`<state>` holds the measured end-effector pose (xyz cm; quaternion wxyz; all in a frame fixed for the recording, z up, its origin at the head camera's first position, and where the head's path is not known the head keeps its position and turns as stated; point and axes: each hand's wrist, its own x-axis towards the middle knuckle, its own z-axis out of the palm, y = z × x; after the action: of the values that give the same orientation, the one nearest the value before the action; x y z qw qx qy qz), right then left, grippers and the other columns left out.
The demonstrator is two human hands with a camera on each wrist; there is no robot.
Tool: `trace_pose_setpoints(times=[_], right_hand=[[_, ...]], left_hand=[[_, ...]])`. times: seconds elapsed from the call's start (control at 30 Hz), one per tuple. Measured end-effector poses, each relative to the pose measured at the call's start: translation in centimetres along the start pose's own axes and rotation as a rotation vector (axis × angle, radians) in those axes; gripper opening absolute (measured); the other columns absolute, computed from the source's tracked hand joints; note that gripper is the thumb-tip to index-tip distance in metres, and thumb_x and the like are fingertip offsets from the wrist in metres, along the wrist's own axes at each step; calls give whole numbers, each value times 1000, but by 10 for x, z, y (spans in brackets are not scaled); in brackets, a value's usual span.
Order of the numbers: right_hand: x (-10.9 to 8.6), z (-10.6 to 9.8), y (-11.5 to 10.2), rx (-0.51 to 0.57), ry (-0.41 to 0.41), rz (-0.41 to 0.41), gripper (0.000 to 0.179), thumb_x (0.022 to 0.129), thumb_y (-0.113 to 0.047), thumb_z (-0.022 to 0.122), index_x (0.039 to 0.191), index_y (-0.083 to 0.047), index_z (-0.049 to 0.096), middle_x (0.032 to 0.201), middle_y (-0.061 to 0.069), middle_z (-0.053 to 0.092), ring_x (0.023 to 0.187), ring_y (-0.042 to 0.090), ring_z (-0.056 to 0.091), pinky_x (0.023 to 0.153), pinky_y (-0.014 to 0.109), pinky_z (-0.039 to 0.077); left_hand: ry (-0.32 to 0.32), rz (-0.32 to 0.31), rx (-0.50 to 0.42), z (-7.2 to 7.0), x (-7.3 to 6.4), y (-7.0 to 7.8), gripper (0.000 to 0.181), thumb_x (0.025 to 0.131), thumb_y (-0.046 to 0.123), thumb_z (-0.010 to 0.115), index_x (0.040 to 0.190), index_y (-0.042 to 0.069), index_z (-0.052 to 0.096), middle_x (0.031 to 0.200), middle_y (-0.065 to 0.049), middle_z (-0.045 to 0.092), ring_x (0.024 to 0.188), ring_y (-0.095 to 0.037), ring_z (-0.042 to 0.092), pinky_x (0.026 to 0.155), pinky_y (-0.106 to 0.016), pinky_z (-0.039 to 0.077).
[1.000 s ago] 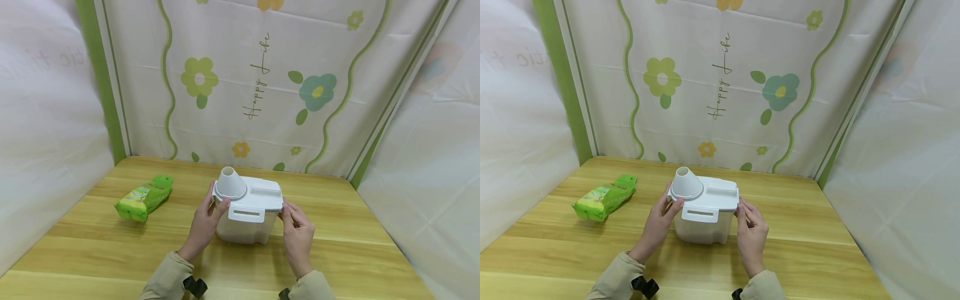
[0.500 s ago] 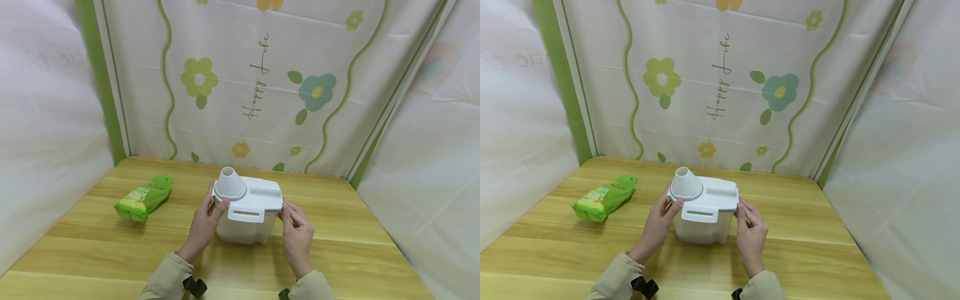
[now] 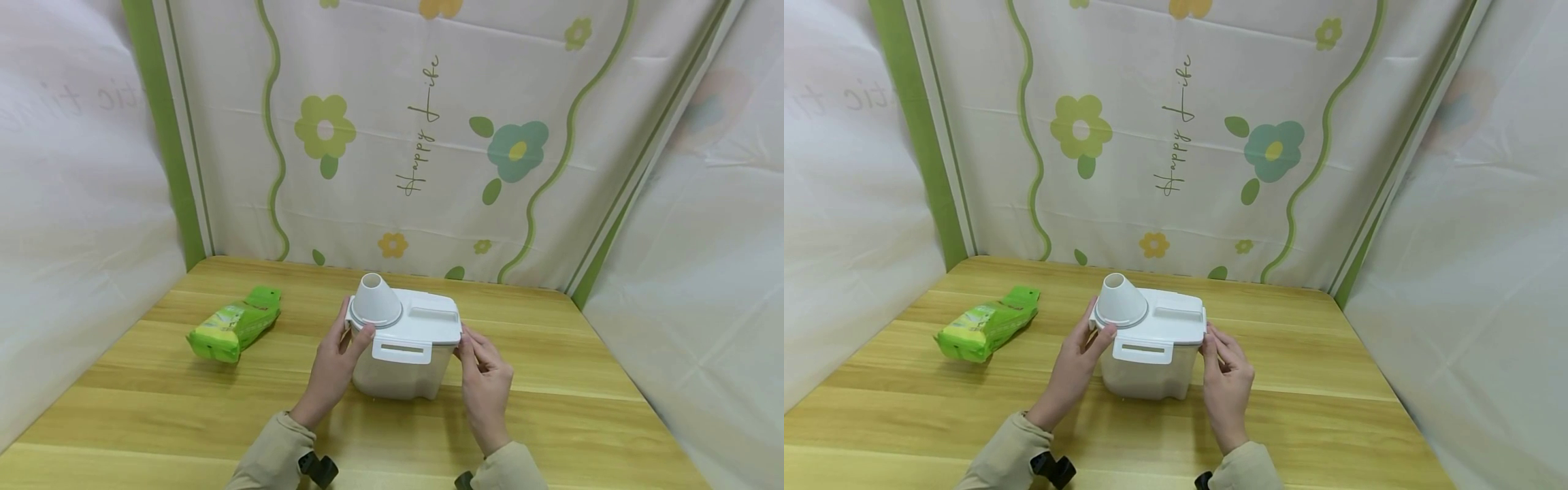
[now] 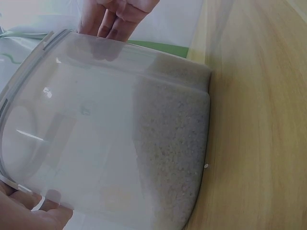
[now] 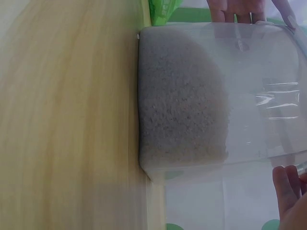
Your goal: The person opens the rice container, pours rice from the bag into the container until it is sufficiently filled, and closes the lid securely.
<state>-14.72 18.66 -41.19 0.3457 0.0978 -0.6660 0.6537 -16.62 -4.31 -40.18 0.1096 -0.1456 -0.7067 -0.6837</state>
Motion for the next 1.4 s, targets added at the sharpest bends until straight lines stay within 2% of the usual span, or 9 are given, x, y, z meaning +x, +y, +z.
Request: trace_pose_setpoints(times=[0.37,0.93,1.17,1.4], right_hand=[[-1,0,-1,4,-8,13,22,98,-8,61,115,2,71,117,18,65,101,22,66,83,32,55],[-1,0,-2,9,-5,40,23,98,-11,61,116,1,71,117,16,65,103,23,65,85,33,54],[0,1,-1,26,-10,38,23,98,-10,61,115,2,71,117,18,64,103,24,65,85,33,54],[-1,0,-2,22,-5,53,23,98,-11,62,114,2,71,117,16,65,103,24,65,85,33,54]], left_hand=[[0,-4,0,0,0,-1,75,100,36,59,158,14,17,160,-3,19,144,-20,19,114,-38,24],[1,-4,7,0,-1,-1,74,100,37,59,158,15,17,160,-4,18,144,-21,19,114,-39,24],[1,0,7,1,0,0,75,100,37,59,158,15,17,161,-8,18,144,-20,19,114,-39,24],[-4,-3,-1,0,0,-1,75,100,36,59,158,15,16,160,-6,18,144,-20,19,114,-39,23]])
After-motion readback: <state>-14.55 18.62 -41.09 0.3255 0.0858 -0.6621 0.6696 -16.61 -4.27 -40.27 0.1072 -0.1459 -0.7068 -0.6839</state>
